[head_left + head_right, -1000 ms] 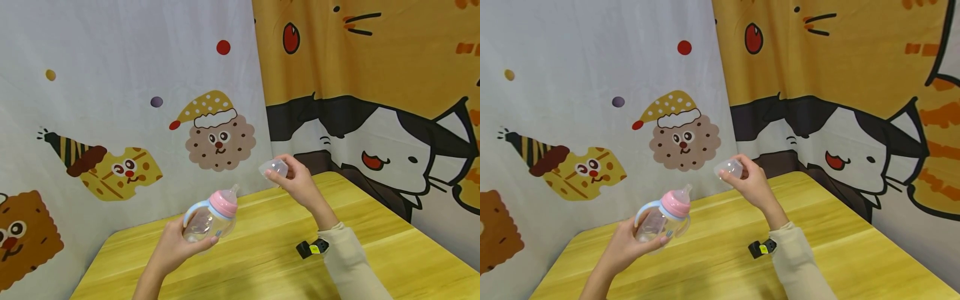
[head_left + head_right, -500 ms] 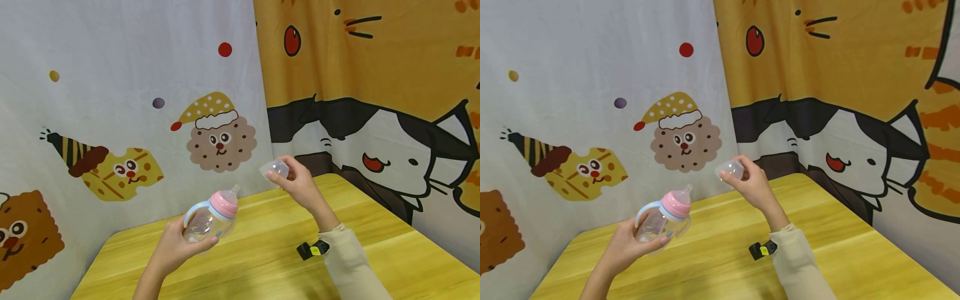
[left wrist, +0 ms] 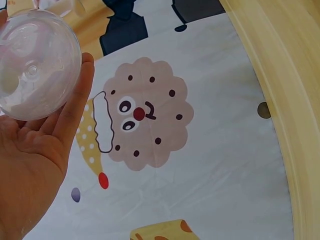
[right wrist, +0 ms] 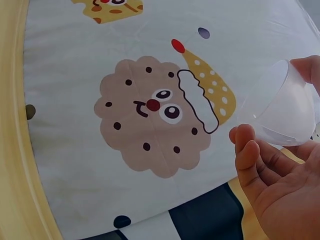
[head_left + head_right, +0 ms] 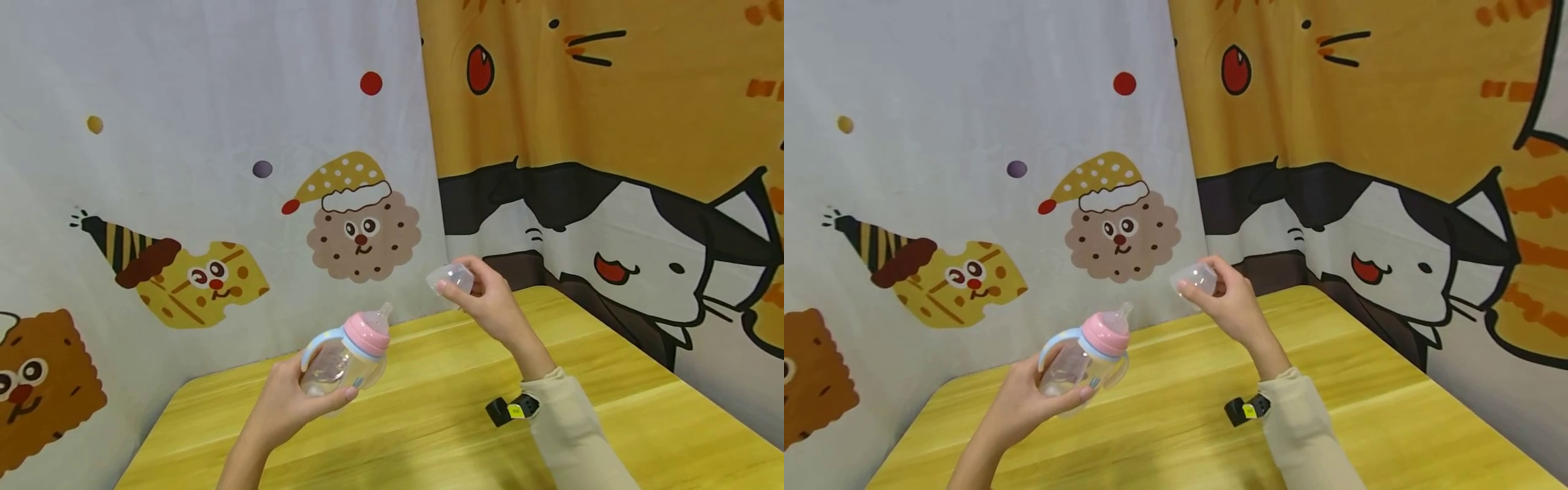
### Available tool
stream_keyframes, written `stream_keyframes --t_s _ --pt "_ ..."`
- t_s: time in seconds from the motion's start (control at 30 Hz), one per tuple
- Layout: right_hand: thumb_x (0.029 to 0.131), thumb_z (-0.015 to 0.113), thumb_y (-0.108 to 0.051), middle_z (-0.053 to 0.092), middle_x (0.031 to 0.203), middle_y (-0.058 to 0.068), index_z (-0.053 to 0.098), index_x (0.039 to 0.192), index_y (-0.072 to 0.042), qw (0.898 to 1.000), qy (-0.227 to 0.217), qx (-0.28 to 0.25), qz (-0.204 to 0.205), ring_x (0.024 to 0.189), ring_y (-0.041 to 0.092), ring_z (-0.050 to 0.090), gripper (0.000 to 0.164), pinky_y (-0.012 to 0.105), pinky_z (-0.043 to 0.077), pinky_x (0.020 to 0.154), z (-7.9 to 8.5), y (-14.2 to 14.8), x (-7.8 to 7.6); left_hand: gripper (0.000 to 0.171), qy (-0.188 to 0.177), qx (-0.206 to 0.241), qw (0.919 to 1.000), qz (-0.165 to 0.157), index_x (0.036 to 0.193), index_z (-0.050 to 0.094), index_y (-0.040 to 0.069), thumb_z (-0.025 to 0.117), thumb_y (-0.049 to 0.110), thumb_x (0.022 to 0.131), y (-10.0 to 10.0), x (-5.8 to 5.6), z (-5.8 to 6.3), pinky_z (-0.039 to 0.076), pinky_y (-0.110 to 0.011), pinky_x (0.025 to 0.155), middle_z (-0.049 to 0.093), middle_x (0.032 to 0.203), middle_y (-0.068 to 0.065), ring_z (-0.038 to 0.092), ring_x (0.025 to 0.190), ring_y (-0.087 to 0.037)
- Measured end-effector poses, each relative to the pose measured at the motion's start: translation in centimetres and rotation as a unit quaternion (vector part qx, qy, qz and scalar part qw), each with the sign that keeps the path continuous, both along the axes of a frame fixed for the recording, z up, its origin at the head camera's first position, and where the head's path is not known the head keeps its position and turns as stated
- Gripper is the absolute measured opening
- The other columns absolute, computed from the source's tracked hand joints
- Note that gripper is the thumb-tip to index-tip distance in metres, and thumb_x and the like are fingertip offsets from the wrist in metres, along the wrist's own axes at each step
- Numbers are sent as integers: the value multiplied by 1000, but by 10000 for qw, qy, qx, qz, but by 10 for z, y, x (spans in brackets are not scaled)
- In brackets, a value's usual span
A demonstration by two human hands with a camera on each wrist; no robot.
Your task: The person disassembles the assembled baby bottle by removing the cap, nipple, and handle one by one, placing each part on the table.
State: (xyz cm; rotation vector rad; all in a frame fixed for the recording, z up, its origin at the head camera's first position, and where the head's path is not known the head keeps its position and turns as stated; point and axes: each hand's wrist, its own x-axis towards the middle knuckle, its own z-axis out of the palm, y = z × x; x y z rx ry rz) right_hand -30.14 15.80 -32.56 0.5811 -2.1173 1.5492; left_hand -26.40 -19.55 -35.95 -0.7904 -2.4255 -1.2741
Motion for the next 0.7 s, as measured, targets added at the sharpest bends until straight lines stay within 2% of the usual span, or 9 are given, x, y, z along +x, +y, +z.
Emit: stream_keyframes --t_s 0.33,0.53,0.7 --pt "100 72 -23 64 113 16 60 130 -8 10000 20 -6 -37 84 24 63 36 29 55 68 -5 2 -3 56 -20 40 9999 -106 129 70 29 95 33 79 -1 0 1 61 -32 77 77 104 8 73 91 -13" --pt "100 71 -24 64 112 15 61 130 -9 10000 -48 26 -43 83 24 63 35 28 55 68 -6 3 -5 57 -41 91 9998 -149 130 70 23 96 31 79 -2 0 2 62 -32 77 77 104 7 74 91 -14" --pt "101 70 -24 64 114 17 60 131 -8 10000 -63 -8 -2 86 24 63 36 28 55 69 -7 2 -6 57 -9 55 10000 -82 129 71 24 96 33 79 -3 0 2 62 -32 76 77 103 7 74 91 -13"
